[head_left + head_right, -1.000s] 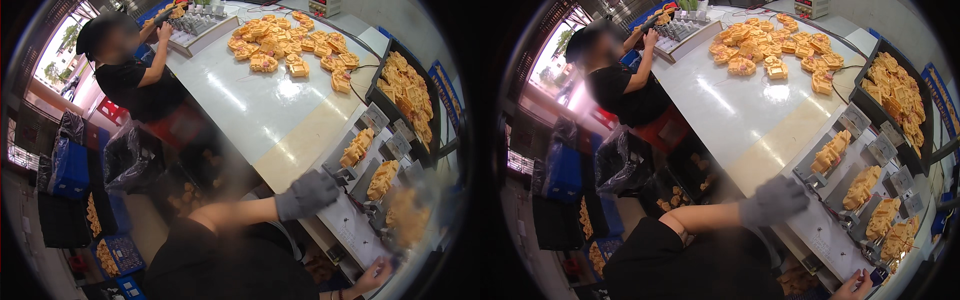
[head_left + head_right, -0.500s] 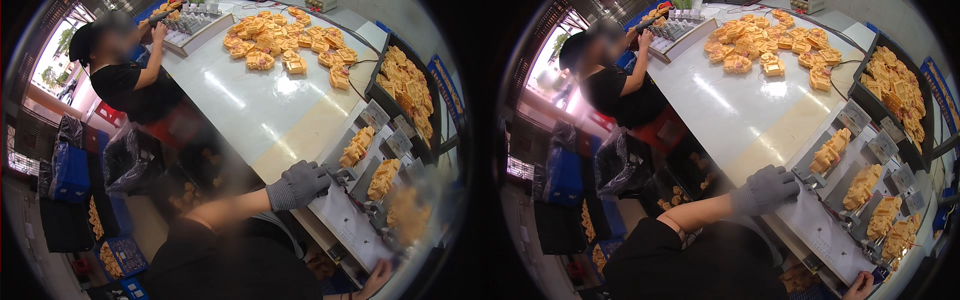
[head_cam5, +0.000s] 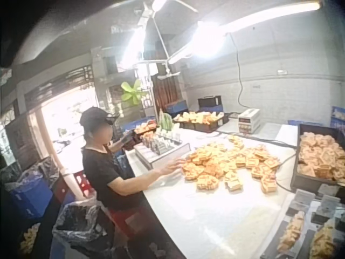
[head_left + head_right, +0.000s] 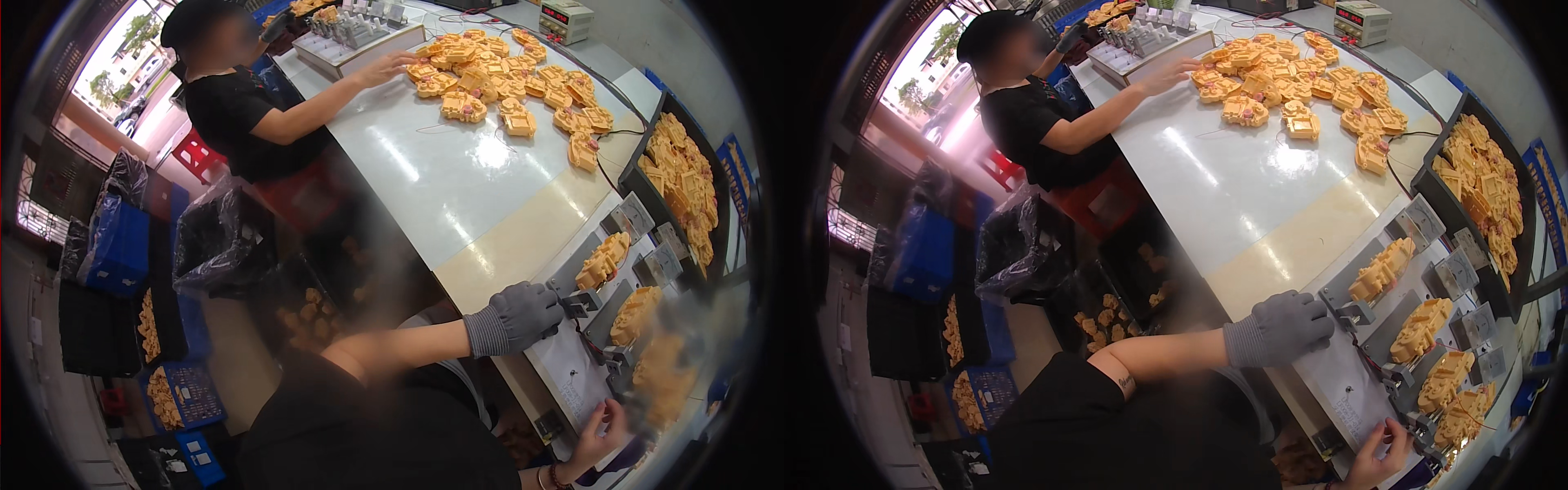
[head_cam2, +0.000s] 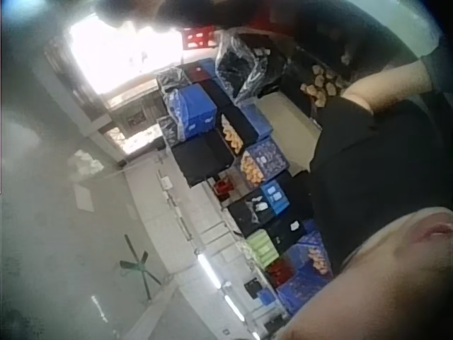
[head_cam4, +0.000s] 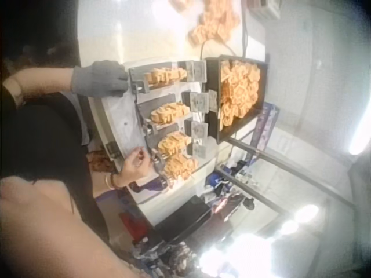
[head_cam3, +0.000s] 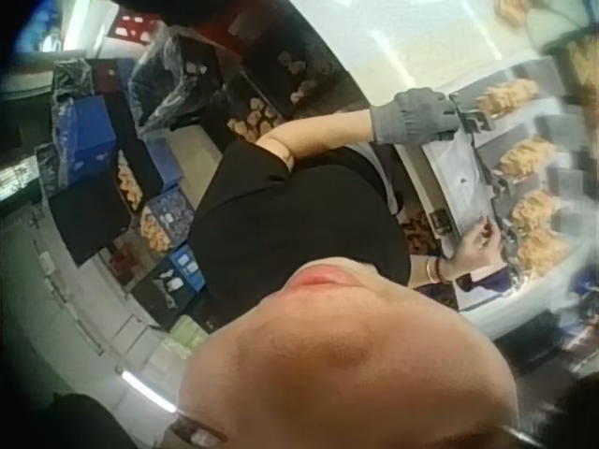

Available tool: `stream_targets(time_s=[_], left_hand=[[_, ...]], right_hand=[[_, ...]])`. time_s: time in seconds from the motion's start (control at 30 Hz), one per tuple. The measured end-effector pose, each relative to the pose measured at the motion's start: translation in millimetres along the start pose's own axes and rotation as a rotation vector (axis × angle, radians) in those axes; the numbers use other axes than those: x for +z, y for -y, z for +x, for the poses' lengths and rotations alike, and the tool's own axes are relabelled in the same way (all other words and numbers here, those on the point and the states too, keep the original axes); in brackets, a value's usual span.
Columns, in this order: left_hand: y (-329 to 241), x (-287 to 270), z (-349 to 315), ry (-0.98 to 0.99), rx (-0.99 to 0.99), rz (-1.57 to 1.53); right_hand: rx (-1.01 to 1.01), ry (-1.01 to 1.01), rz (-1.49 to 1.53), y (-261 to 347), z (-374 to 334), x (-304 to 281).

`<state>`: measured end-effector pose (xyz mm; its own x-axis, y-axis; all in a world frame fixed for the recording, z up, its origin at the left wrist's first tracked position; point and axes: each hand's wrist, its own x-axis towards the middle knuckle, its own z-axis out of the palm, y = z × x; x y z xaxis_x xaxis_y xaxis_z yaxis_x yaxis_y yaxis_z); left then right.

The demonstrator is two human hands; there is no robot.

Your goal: Assembling and testing electrical components of plastic toy car bodies at a factory workbench.

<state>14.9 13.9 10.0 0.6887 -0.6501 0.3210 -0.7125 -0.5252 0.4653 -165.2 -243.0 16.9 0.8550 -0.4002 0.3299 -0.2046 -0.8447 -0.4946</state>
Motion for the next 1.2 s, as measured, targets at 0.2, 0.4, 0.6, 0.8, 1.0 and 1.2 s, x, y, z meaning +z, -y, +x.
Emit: stream_targets(time_s=[0.2,0.4,0.6,0.8,1.0,1.2], left_hand=[[4.4,1.4,0.1,-0.150,0.054,-0.084],[2.6,2.7,0.0,-0.216,0.035,-0.103],[1.5,1.6,-4.3,-0.242,0.005,-0.115],[1.8,0.5,-0.8,-0.260,0.063,-0.161],[5.4,-0.4,2.1,-0.218,0.079,-0.099],[0.7,2.6,5.2,-0.174,0.070,-0.107]], right_hand=[[-0.027,-0.028,0.077,-14.2,-2.7,18.7],[0.017,-0.067,0.081,-12.9,-7.5,15.9],[0.098,-0.086,0.145,-2.2,-6.3,15.1],[0.062,-0.098,0.144,4.2,-2.4,13.0],[0.078,-0.122,0.162,19.8,7.7,10.3],[0.073,-0.142,0.150,15.8,4.2,9.8]])
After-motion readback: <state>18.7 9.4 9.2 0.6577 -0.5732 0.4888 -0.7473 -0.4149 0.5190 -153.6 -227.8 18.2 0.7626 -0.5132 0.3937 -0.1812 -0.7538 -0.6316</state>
